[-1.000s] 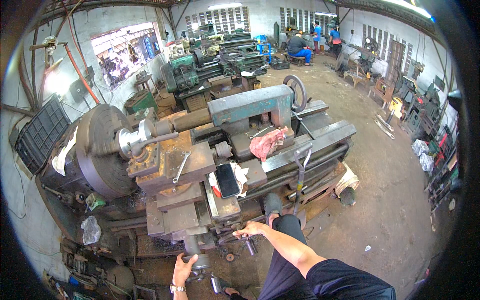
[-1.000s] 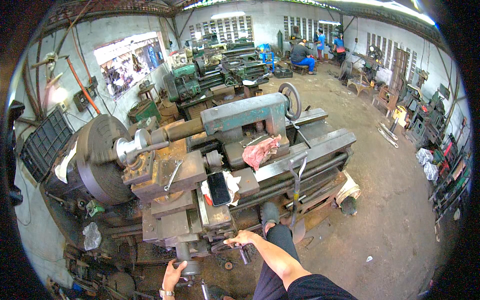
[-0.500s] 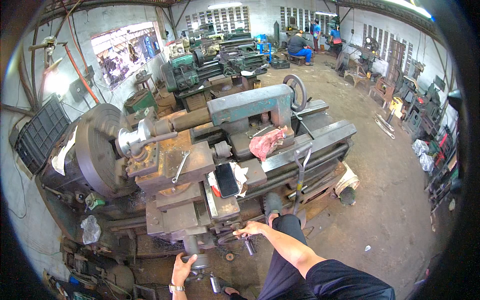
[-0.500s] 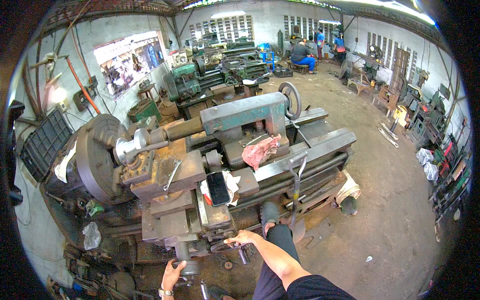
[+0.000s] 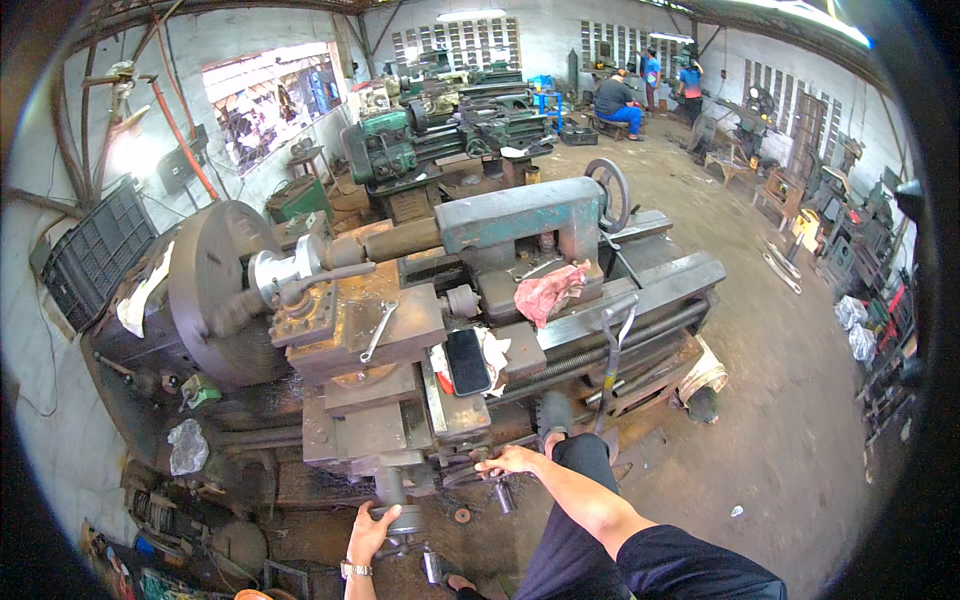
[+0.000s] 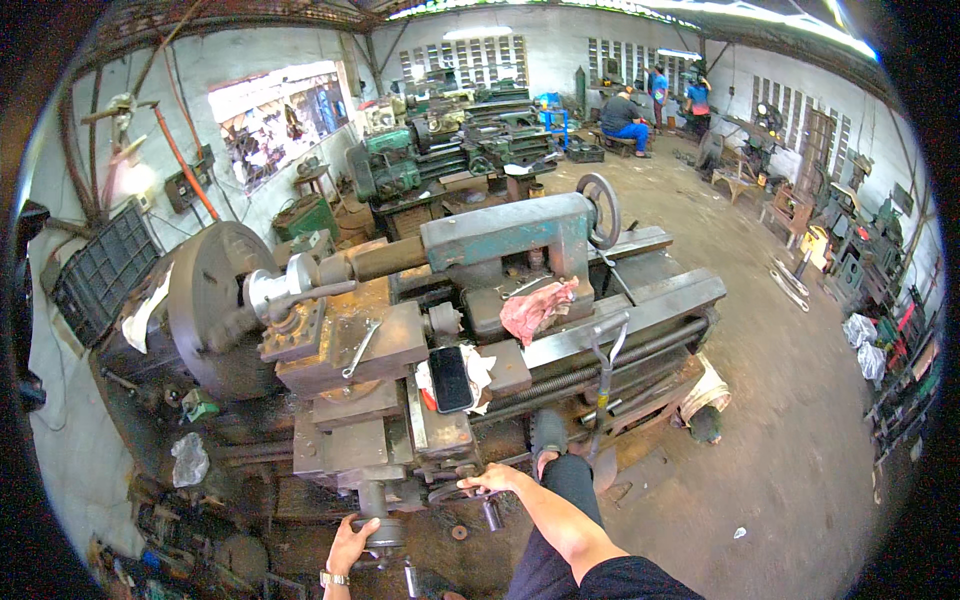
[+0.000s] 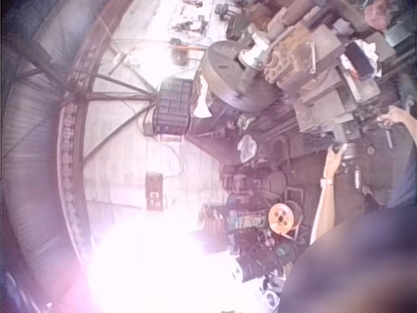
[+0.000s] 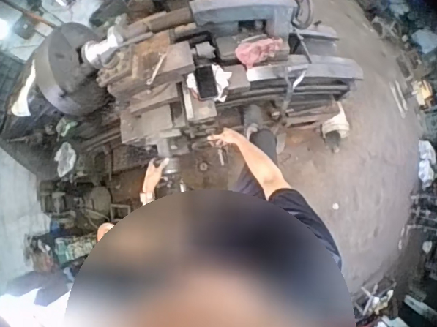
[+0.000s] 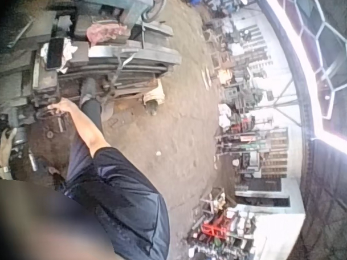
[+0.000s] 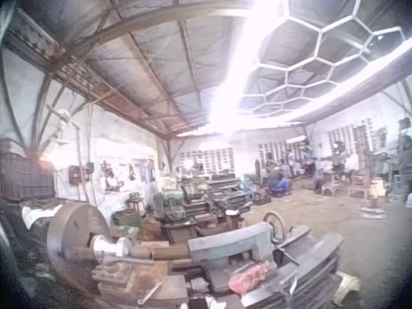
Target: The person operates a metal lathe, using both hands to turn the cross-slide and compound handwheels while the chuck rotates. The operator repeatedly adjusts the tool position and briefly pauses to observe the machining process. No finished part or final placement is shown.
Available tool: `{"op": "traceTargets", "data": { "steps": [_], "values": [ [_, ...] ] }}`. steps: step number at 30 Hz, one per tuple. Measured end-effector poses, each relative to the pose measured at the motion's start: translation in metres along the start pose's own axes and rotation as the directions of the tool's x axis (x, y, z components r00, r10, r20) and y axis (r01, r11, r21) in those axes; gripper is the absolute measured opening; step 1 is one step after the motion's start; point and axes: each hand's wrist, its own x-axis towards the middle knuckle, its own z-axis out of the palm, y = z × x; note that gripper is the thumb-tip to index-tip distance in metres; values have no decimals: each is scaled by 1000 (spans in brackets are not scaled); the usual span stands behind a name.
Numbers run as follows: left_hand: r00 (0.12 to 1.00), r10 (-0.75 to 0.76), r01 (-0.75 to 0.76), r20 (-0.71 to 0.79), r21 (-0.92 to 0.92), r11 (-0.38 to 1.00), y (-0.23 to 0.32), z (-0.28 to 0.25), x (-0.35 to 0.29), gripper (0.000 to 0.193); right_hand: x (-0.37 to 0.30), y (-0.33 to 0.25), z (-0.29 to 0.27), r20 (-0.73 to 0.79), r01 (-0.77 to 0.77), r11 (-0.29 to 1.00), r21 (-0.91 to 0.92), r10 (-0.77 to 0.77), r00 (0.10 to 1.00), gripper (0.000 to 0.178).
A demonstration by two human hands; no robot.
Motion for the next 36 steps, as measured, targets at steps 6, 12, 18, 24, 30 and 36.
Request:
{"op": "traceTargets", "data": {
  "steps": [6, 12, 18, 24, 30, 36],
  "values": [
    [983, -129, 146, 134, -125, 981, 15, -6, -7, 118, -13, -6, -4, -49, -19, 996, -83, 15, 999, 66],
    [984, -112, 121, 139, -63, 991, 28, -15, -14, 130, -31, -25, -2, -70, 44, 996, 73, -39, 997, 53],
    [984, -109, 117, 141, -50, 992, 23, -12, -11, 130, -32, -21, -4, -120, 6, 999, -39, -10, 993, 63],
    [983, -129, 134, 134, -27, 991, 29, -14, -13, 130, -21, -10, -4, -125, 14, 1000, 2, -14, 992, 59],
    [981, -135, 144, 138, -55, 988, 25, -13, -12, 127, -27, -12, -4, -128, 19, 998, -52, -26, 991, 49],
    [975, -164, 182, 151, -112, 977, 20, -9, -8, 120, -26, -12, -1, -148, -5, 989, -146, -16, 989, 63]
  ]
}}
